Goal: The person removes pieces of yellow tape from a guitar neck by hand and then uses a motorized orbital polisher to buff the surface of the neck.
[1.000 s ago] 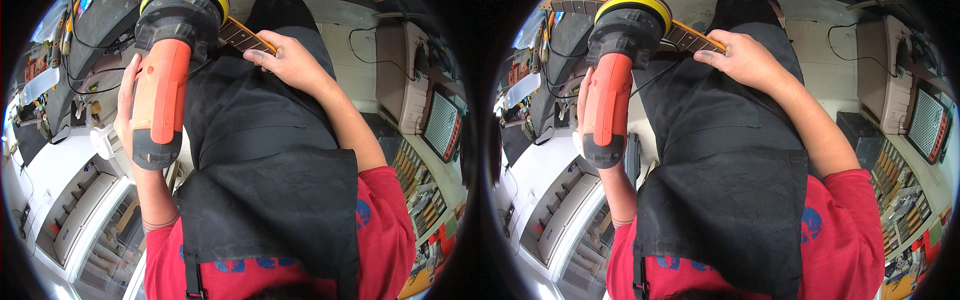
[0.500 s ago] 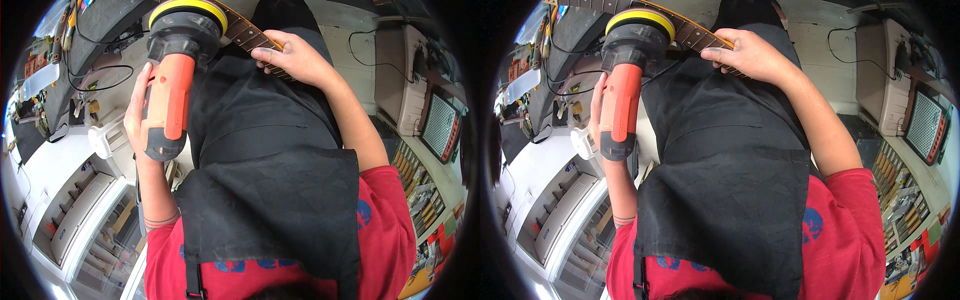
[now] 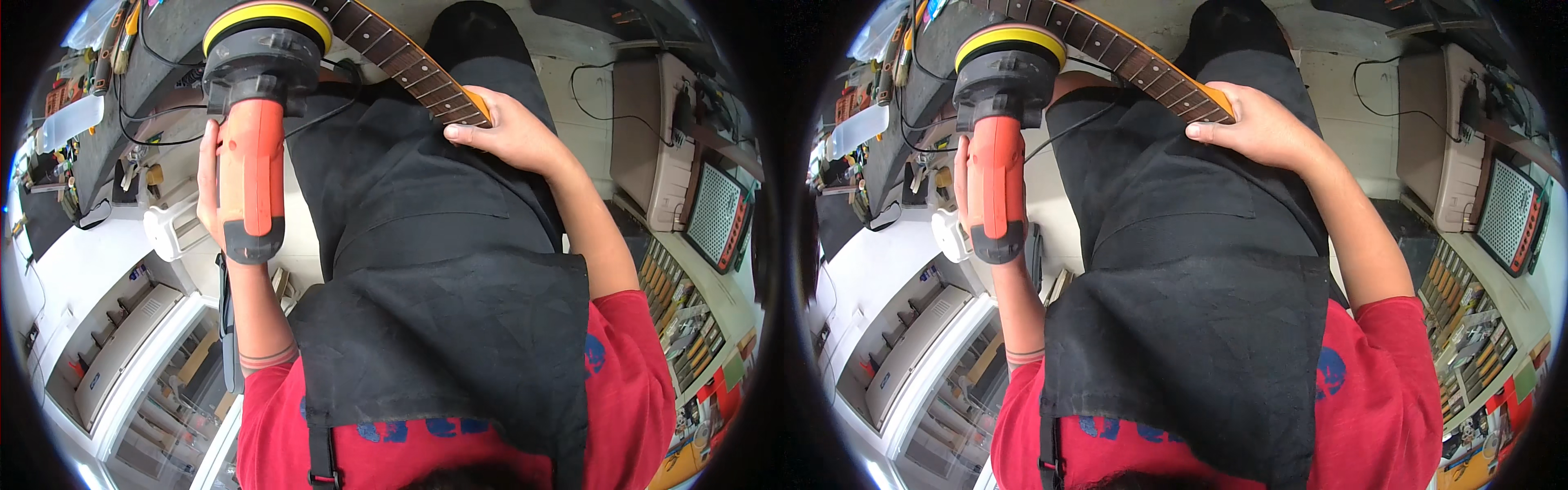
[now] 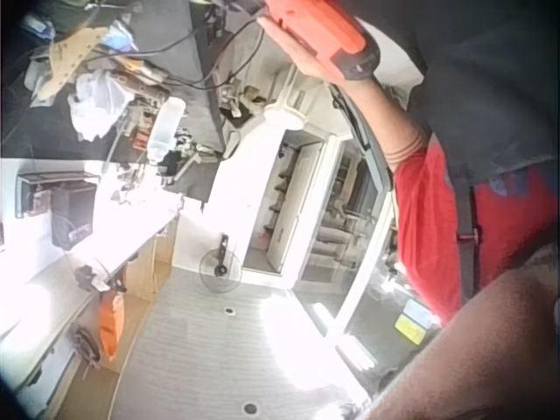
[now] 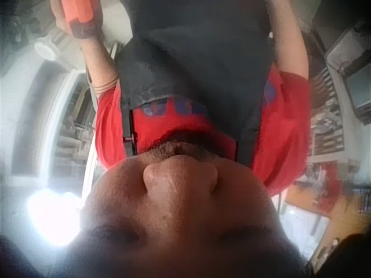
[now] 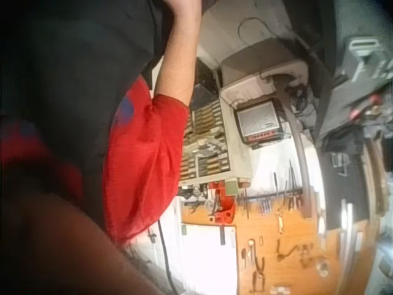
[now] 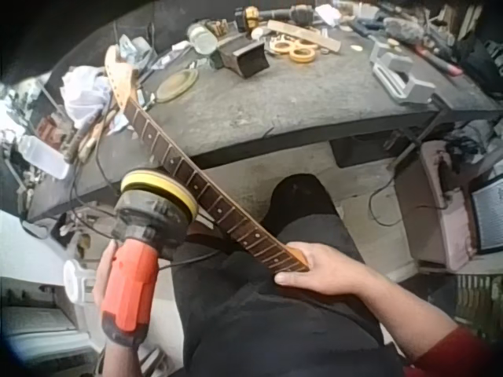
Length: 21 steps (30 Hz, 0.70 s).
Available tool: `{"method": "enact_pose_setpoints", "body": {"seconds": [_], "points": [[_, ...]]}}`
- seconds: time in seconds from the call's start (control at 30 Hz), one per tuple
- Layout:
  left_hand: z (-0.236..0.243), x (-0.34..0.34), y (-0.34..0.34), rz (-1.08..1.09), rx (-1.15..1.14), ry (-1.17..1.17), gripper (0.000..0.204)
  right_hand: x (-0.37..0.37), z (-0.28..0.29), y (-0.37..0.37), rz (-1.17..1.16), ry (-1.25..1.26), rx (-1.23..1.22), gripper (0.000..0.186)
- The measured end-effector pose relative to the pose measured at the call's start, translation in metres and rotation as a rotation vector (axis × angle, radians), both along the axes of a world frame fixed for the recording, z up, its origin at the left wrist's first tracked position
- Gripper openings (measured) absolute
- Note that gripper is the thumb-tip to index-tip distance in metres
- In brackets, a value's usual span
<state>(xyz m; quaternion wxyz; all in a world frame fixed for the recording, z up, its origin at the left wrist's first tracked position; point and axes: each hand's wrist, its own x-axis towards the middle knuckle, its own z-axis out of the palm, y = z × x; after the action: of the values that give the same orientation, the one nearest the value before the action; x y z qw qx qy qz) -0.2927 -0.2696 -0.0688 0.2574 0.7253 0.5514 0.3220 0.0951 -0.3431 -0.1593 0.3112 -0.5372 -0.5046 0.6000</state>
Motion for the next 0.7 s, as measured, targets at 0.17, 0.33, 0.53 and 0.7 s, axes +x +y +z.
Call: {"method": "enact_pose_setpoints", "body": {"seconds": [0.17,0.33,0.53,0.7], "points": [[0.002,0.016,-0.003,-0.062,0.001,0.035,0.078,-0.001,-0.004,0.015,-0.031,0.288,-0.115,0.042],[0.007,0.033,-0.005,-0.097,-0.134,-0.183,0.072,-0.005,-0.007,0.020,-0.041,0.306,-0.098,0.043],[0.009,0.036,-0.008,-0.111,-0.074,-0.025,0.081,-0.011,0.003,0.019,-0.071,0.270,-0.105,0.038],[0.012,0.035,-0.008,-0.131,-0.013,0.071,0.079,-0.011,0.004,0.019,-0.071,0.237,-0.063,0.035]]}}
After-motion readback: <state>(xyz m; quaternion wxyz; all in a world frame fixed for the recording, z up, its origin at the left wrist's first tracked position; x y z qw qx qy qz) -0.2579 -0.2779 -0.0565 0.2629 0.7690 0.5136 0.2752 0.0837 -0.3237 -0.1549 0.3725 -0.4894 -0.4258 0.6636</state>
